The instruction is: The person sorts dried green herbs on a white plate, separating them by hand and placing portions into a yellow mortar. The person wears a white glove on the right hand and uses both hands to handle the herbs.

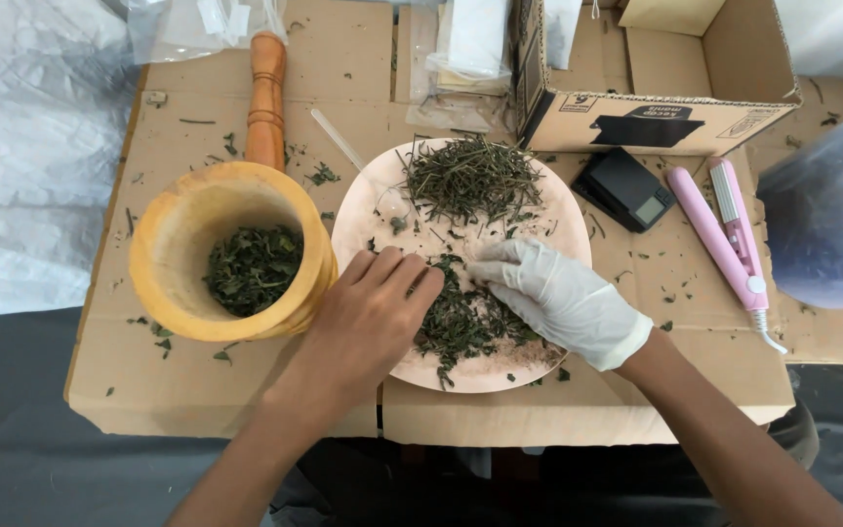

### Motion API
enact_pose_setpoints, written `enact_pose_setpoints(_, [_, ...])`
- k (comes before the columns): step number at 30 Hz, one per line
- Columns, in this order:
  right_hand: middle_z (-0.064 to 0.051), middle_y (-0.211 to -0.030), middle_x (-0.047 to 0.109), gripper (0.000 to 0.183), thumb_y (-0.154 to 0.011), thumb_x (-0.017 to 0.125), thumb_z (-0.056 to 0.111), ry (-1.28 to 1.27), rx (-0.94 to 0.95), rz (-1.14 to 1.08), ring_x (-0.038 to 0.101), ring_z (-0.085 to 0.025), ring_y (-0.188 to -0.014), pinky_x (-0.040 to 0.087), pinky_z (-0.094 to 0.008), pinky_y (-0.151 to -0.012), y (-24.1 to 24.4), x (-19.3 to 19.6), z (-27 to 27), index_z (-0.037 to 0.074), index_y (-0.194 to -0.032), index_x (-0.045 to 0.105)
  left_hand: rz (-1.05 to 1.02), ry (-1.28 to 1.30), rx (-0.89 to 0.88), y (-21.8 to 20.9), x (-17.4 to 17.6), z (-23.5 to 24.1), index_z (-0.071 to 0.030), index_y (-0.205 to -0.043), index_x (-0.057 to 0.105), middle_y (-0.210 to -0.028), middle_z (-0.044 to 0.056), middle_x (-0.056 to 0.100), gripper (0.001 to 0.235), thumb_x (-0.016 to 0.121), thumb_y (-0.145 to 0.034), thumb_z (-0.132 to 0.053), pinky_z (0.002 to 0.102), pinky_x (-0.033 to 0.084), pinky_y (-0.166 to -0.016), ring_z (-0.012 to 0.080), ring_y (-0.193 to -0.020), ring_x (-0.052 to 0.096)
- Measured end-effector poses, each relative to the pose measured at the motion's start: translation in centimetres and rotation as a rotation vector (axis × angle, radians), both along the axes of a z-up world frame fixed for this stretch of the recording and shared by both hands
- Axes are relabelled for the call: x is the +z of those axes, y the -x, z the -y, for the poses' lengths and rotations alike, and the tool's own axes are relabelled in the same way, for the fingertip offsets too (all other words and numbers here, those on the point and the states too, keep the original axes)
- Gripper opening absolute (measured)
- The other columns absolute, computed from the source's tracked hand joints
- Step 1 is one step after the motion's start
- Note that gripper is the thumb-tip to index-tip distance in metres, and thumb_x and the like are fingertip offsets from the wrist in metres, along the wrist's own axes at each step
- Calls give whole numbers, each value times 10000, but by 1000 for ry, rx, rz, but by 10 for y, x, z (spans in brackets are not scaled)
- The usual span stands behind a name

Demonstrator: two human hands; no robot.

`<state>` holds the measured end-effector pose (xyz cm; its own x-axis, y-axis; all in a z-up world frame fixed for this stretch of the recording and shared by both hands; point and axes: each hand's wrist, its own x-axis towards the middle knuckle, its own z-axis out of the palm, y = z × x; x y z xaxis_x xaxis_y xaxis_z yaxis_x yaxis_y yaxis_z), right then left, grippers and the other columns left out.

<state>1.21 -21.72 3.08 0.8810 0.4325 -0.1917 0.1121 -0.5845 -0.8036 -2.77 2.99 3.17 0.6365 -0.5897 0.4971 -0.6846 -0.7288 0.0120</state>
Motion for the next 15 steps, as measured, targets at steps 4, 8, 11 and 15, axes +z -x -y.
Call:
enact_pose_setpoints(4, [-91, -1326, 738, 503, -922, 669, -60, 32, 377, 513, 723, -251, -1038, 571, -344, -921, -10, -34, 18, 71, -1405, 717, -121, 53, -51, -19, -38, 8, -76, -1000, 739, -927, 65, 616, 104, 673, -1024, 1, 376, 469, -816, 254, -933, 592])
enact_pose_setpoints(8, [-87, -1211, 746, 379, -970, 731, 35, 66, 253, 338, 710, -263, -1048, 585, -360, -905, -5, -29, 20, 123, -1335, 786, -259, 89, -90, -28, -46, 19, -75, -960, 729, -910, 59, 570, 113, 671, -1035, -14, 357, 466, -800, 234, -906, 561])
enact_pose_setpoints(11, [-84, -1181, 780, 326, -1000, 754, 90, 99, 157, 177, 754, -258, -1080, 619, -364, -902, -3, -31, 22, 150, -1314, 818, -311, 70, -121, -32, -41, 27, -66, -944, 732, -907, 52, 541, 137, 660, -1042, -3, 345, 450, -791, 213, -888, 522])
enact_pose_setpoints(15, [-33, -1098, 799, 259, -1016, 739, 149, 152, 186, 238, 751, -244, -981, 617, -347, -823, -1, -27, 24, 182, -1260, 821, -347, 37, -148, -34, -43, 32, -22, -954, 742, -927, 62, 541, 126, 653, -1025, 32, 357, 453, -815, 212, -911, 518])
